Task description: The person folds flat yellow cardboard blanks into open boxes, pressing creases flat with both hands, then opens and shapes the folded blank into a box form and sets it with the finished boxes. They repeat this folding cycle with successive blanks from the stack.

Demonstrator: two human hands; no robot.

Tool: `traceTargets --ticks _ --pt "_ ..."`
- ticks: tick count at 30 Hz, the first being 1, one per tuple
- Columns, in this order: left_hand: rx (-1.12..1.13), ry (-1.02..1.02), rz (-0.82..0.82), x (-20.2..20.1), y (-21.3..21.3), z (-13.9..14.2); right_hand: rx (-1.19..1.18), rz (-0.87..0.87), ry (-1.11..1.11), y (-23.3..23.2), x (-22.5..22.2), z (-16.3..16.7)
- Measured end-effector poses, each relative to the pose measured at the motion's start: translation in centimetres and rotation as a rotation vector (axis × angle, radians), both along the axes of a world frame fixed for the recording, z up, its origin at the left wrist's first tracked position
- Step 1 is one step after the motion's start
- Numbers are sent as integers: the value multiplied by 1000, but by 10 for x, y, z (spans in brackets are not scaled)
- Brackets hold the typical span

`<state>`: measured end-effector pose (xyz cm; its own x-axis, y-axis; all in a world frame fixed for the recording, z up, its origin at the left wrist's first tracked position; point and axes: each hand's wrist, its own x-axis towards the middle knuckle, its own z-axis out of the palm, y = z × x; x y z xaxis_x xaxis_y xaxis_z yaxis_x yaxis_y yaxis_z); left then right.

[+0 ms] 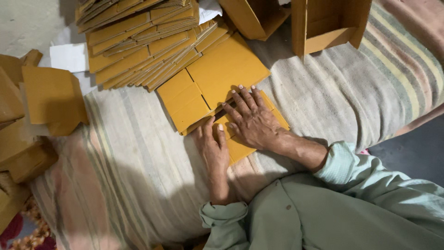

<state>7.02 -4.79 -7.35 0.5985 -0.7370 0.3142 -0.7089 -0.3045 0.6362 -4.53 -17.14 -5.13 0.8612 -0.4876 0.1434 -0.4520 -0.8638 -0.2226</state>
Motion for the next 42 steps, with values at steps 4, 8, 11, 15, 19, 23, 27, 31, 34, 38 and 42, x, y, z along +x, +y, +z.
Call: traceTargets --ticks 4,8,11,15,19,23,27,31,34,38,42 --pt "20 90 11 0 0 1 -24 -8 -4 0 0 0" --pt "12 18 -4 1 -1 1 -20 9 1 -1 1 0" --pt "8 -8 -1 0 -1 2 -3 5 -6 -1 1 -1" --pt "8 31 2 0 -1 3 -25 7 19 -2 -1 -1" --pt "10 5 -2 0 -1 5 -31 -20 29 -6 -7 -1" --pt "40 1 16 -1 -1 6 -61 -32 13 -9 -15 -1" --pt "29 37 9 -2 -1 6 -74 -37 -11 -10 -18 0" --pt "39 86 14 -2 -1 7 -99 -40 17 -10 -16 0" --pt "81 22 7 -1 -1 8 -110 -37 2 -9 -17 1" --pt "54 37 5 -2 -1 10 -79 -20 -49 -9 -23 3" --pt "57 -19 16 -3 -1 11 -70 -2 -99 -7 -27 7"
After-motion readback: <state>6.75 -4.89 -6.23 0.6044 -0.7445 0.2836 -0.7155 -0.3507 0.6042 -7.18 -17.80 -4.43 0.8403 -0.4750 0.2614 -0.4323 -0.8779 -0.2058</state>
